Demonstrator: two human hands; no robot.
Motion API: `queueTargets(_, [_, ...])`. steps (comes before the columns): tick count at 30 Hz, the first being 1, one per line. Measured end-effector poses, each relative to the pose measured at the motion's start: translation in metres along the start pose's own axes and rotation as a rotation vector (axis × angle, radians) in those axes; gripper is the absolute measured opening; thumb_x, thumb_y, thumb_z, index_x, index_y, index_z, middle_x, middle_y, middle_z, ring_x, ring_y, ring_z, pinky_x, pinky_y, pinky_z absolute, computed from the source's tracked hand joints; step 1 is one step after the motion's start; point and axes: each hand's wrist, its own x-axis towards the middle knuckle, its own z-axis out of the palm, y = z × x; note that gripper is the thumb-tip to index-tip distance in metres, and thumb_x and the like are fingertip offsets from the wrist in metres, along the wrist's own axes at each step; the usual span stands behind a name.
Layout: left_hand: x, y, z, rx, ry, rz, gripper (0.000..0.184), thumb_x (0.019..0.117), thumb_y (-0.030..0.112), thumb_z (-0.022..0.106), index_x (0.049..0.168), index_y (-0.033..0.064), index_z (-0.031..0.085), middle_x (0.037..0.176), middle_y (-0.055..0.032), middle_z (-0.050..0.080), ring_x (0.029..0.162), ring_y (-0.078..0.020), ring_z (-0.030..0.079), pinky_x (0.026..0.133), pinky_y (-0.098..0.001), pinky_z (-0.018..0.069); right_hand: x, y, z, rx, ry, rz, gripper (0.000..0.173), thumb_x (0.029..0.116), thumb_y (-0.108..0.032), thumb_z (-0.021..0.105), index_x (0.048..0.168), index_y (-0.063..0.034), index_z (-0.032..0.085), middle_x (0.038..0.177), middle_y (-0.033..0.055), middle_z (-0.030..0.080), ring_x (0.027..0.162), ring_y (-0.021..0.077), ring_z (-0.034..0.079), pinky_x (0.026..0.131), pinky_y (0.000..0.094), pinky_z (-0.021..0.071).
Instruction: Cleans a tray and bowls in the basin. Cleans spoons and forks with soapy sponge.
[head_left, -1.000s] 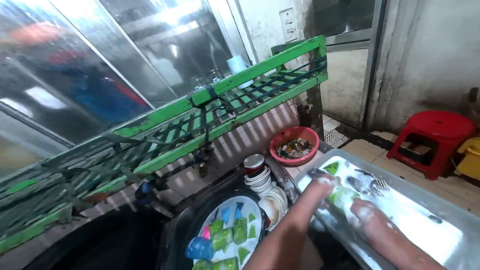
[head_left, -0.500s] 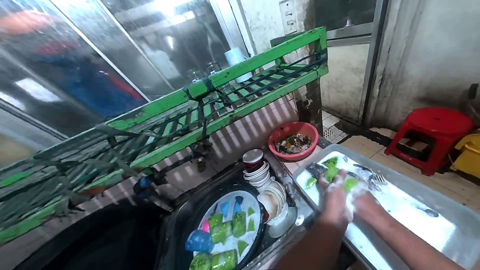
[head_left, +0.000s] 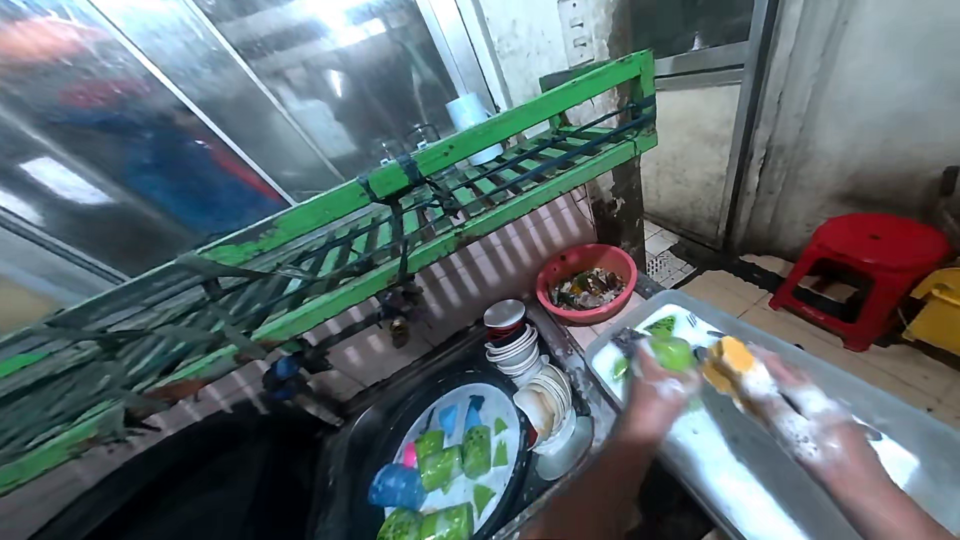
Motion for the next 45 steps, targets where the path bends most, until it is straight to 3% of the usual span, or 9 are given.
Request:
queueTargets(3, [-0.027, 0.011, 0.026, 0.512, -0.154, 0.244, 0.076, 0.0827, 0.024, 0.078, 0.143, -0.0104, 0.049, 0.139, -0.0250, 0.059, 0.130, -0.0287, 0.058, 0.111, -0.0400, 0.0457, 0.022, 0.001, 0.017, -0.182, 0.031, -0.065, 0.046, 0.0996, -0.027, 0.051, 0.133, 0.0008, 0.065, 0.133, 0.0210, 0.066, 0.127, 0.0390, 0.061, 0.109, 0.0569, 0.0456])
queueTargets(7, [-0.028, 0.025, 0.020, 0.771, -0.220, 0.189, 0.093, 0.0817, 0.043, 0.077, 0.154, -0.0009, 0.040, 0.149, -0.0207, 0.052, 0.136, -0.0304, 0.053, 0.111, -0.0441, 0.0453, 0.055, -0.021, 0.008, -0.093, -0.214, 0.419, 0.038, 0.1043, -0.019, 0.056, 0.139, -0.0040, 0.061, 0.135, 0.0252, 0.062, 0.130, 0.0407, 0.056, 0.112, 0.0597, 0.0394])
queueTargets(14, [-0.006, 0.005, -0.063, 0.425, 0.090, 0.209, 0.068, 0.0810, 0.020, 0.082, 0.144, 0.0119, 0.056, 0.125, -0.0140, 0.068, 0.112, -0.0251, 0.067, 0.098, -0.0489, 0.0555, 0.013, -0.033, 0.048, -0.107, -0.126, -0.325, 0.036, 0.0950, -0.013, 0.058, 0.129, -0.0072, 0.070, 0.132, 0.0123, 0.069, 0.125, 0.0288, 0.065, 0.104, 0.0479, 0.0534])
queueTargets(18, [-0.018, -0.015, -0.156, 0.700, 0.256, 0.055, 0.052, 0.0850, 0.035, 0.079, 0.131, 0.0144, 0.067, 0.134, -0.0120, 0.064, 0.117, -0.0269, 0.065, 0.099, -0.0504, 0.0545, 0.010, -0.002, 0.018, -0.224, -0.622, -0.042, 0.038, 0.1020, -0.018, 0.057, 0.138, -0.0073, 0.064, 0.136, 0.0192, 0.065, 0.128, 0.0386, 0.060, 0.110, 0.0581, 0.0443])
queueTargets(23, [-0.042, -0.084, -0.251, 1.047, 0.154, -0.406, 0.039, 0.1014, 0.039, 0.059, 0.122, 0.0085, 0.073, 0.139, -0.0189, 0.061, 0.127, -0.0364, 0.060, 0.107, -0.0565, 0.0479, -0.010, 0.007, 0.007, -0.264, -0.706, -0.002, 0.037, 0.0961, -0.018, 0.061, 0.130, -0.0040, 0.068, 0.135, 0.0247, 0.062, 0.132, 0.0461, 0.053, 0.110, 0.0595, 0.0423])
queueTargets(27, [-0.002, -0.036, -0.193, 0.978, 0.101, -0.142, 0.039, 0.1047, 0.031, 0.054, 0.126, 0.0022, 0.070, 0.143, -0.0186, 0.058, 0.134, -0.0326, 0.055, 0.114, -0.0486, 0.0432, -0.014, 0.009, 0.030, -0.284, -0.755, -0.049, 0.033, 0.0906, -0.014, 0.068, 0.121, -0.0008, 0.069, 0.129, 0.0252, 0.064, 0.127, 0.0464, 0.056, 0.105, 0.0584, 0.0473])
queueTargets(32, [0.067, -0.006, -0.071, 1.014, -0.304, 0.407, 0.040, 0.0952, 0.024, 0.065, 0.136, 0.0226, 0.066, 0.151, -0.0053, 0.054, 0.141, -0.0246, 0.049, 0.114, -0.0491, 0.0447, -0.025, 0.028, 0.037, -0.325, -0.863, -0.145, 0.038, 0.0888, -0.016, 0.073, 0.125, -0.0060, 0.069, 0.133, 0.0233, 0.062, 0.130, 0.0461, 0.054, 0.102, 0.0624, 0.0484])
queueTargets(37, [0.082, 0.001, -0.037, 1.168, -0.372, 0.317, 0.034, 0.1071, 0.025, 0.045, 0.131, 0.0170, 0.069, 0.138, -0.0077, 0.063, 0.134, -0.0269, 0.055, 0.116, -0.0483, 0.0393, -0.031, 0.022, 0.028, -0.332, -0.893, -0.076, 0.039, 0.0900, -0.016, 0.072, 0.129, -0.0102, 0.068, 0.138, 0.0226, 0.059, 0.130, 0.0468, 0.053, 0.099, 0.0655, 0.0493])
queueTargets(45, [0.063, 0.038, -0.016, 0.838, -0.479, 0.167, 0.034, 0.1039, 0.024, 0.058, 0.127, 0.0008, 0.069, 0.130, -0.0199, 0.066, 0.124, -0.0312, 0.063, 0.109, -0.0491, 0.0474, -0.032, 0.028, 0.039, -0.384, -0.898, -0.166, 0.039, 0.0898, -0.019, 0.071, 0.127, -0.0091, 0.067, 0.132, 0.0208, 0.062, 0.130, 0.0462, 0.053, 0.094, 0.0633, 0.0515])
